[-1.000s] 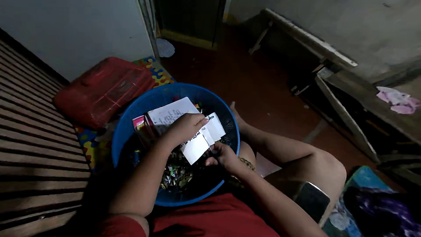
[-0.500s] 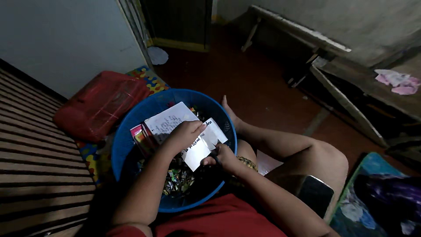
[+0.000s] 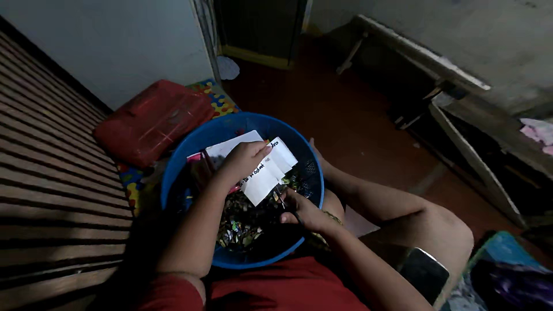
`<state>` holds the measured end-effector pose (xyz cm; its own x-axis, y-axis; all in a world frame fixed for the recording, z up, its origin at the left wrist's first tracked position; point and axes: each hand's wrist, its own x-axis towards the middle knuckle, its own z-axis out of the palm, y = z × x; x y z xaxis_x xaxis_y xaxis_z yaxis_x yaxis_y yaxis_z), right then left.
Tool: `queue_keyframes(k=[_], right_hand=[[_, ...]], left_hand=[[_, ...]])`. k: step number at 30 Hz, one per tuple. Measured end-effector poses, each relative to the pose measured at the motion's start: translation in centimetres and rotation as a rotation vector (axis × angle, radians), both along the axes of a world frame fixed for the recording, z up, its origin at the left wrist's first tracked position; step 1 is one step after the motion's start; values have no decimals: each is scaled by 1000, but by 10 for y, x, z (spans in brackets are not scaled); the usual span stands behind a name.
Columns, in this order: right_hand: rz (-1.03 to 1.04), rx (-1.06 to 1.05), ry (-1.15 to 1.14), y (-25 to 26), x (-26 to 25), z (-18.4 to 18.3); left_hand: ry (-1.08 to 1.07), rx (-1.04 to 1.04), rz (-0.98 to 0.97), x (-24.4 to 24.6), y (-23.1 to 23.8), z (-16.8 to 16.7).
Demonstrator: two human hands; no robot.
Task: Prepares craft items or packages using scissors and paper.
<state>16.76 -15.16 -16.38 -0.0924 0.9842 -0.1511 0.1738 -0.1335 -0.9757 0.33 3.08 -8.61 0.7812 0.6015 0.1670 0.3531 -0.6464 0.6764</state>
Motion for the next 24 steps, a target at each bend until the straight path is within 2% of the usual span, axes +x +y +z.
queue_keyframes(k=[6, 9, 16, 24], right_hand=[[60, 16, 115, 0, 2, -5], [78, 30, 148, -1, 3, -5], [69, 27, 89, -1, 1, -2], [45, 50, 94, -1, 2, -6]], left_hand=[[-36, 61, 5, 1, 1, -8], [-17, 60, -33, 7, 10, 3], [-39, 53, -37, 6, -4, -9], [0, 64, -58, 9, -13, 2]])
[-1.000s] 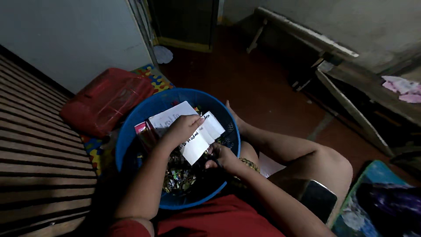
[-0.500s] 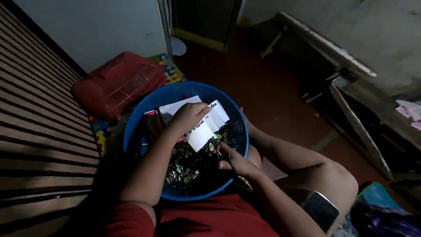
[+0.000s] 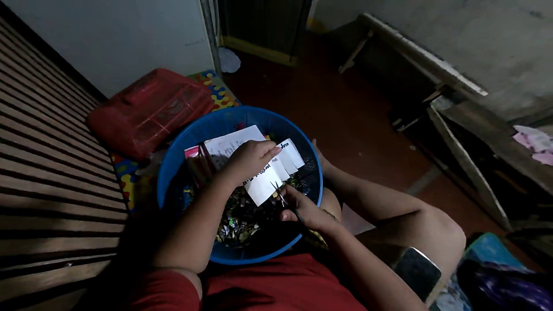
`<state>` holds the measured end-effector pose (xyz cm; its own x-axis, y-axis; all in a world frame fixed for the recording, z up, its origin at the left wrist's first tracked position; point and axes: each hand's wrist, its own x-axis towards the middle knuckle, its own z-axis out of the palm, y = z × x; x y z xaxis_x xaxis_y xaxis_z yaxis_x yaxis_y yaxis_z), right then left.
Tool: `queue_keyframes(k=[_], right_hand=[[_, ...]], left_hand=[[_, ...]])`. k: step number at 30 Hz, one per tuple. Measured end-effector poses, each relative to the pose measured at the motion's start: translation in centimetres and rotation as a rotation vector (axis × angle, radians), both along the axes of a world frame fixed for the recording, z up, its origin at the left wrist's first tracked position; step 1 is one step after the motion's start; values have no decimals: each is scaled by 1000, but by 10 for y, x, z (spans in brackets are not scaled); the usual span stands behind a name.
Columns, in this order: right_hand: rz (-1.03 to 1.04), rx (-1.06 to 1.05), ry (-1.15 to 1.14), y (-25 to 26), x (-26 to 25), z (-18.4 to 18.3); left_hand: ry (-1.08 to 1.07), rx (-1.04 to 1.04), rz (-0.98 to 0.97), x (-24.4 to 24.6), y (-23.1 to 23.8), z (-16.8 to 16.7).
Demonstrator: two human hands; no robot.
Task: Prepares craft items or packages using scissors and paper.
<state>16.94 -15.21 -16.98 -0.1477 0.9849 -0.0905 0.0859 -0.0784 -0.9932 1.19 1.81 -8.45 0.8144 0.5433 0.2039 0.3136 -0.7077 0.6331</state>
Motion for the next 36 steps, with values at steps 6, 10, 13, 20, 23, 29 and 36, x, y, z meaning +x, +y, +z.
queue_keyframes(k=[6, 10, 13, 20, 23, 29, 36], right_hand=[[-13, 17, -22, 0, 0, 0], [-29, 21, -48, 0, -1, 2], [-94, -20, -88, 0, -3, 7], [-153, 34, -39, 0, -7, 7], [-136, 81, 59, 1, -9, 5], [-258, -58, 8, 0, -9, 6], [-239, -13, 152, 0, -12, 7]], left_hand=[[7, -5, -23, -2, 1, 2], [9, 23, -45, 1, -2, 5], [4, 33, -39, 1, -2, 5], [20, 3, -47, 6, -5, 3], [32, 20, -100, 15, -11, -2], [30, 75, -95, 17, -14, -1], [54, -65, -149, 20, -18, -3]])
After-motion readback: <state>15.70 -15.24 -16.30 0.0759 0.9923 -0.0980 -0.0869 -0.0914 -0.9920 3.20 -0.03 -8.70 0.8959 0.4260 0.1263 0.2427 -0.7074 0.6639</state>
